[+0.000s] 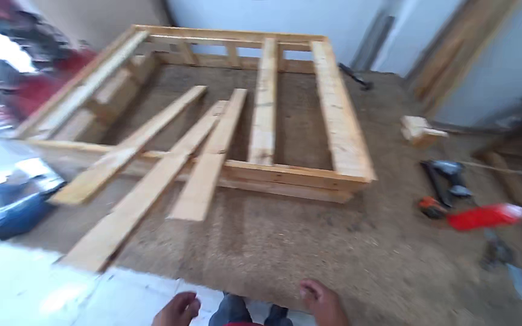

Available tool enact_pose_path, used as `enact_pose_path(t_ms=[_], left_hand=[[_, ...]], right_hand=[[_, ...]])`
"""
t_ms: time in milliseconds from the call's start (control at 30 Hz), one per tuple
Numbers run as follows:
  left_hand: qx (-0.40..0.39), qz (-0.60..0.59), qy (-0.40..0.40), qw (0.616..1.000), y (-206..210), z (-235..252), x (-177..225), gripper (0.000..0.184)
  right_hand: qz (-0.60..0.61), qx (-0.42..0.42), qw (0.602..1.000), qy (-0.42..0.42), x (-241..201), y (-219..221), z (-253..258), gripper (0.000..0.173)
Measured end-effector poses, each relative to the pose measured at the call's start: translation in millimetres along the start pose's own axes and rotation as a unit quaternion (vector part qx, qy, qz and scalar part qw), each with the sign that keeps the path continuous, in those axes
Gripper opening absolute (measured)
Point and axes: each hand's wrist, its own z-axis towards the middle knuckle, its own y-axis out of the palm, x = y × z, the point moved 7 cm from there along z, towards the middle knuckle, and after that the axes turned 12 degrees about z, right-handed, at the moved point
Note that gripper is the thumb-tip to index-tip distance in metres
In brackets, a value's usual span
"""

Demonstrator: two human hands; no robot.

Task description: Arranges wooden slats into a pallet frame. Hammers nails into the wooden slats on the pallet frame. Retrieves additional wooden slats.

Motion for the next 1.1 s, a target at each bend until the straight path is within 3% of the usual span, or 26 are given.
enact_pose_path(t_ms=[100, 233, 400, 467, 600, 700, 833, 900, 1000, 1100], left_hand=[[0.079, -0.027, -0.027, 0.996, -66.1, 20.2, -40.7, 0.038], [0.168, -0.134, -0.059, 0.975, -156.3, 36.0, -112.0, 0.033], [0.229, -0.267, -0.040, 0.935, -251.4, 65.2, -160.8, 0.031], [0.221, -0.300, -0.003, 0.928, -284.3, 83.2, -155.4, 0.034], [0.164, -0.350, 0.057, 0.920, -333.7, 120.7, -117.7, 0.041], [0.099, -0.374, 0.081, 0.918, -352.3, 148.9, -75.4, 0.054], [-0.039, -0.466, 0.064, 0.881, -356.6, 174.1, -26.8, 0.076], [-0.093, -0.490, 0.055, 0.865, -354.9, 182.3, -17.4, 0.070], [-0.141, -0.487, 0.053, 0.860, -358.4, 199.4, -11.4, 0.043], [-0.192, -0.460, 0.067, 0.864, -364.9, 213.6, -8.4, 0.036]], right_hand=[[0.006, 0.012, 0.992, -0.124, -89.5, 7.2, 22.7, 0.027], [0.079, 0.031, 0.963, -0.257, -199.2, 40.3, 16.8, 0.031], [0.156, 0.029, 0.946, -0.282, -278.4, 134.8, -8.0, 0.027], [0.163, -0.007, 0.941, -0.298, -309.8, 180.7, -19.6, 0.029], [0.053, -0.062, 0.920, -0.383, -359.7, 245.6, -36.8, 0.032], [0.045, -0.065, 0.912, -0.403, -375.0, 261.3, -42.1, 0.030], [0.062, -0.075, 0.932, -0.350, -366.4, 258.9, -38.7, 0.030], [0.071, -0.061, 0.944, -0.318, -356.4, 251.7, -34.0, 0.029], [0.104, -0.025, 0.948, -0.299, -346.2, 245.8, -21.6, 0.027], [0.110, 0.007, 0.948, -0.299, -349.2, 250.7, -15.2, 0.027]])
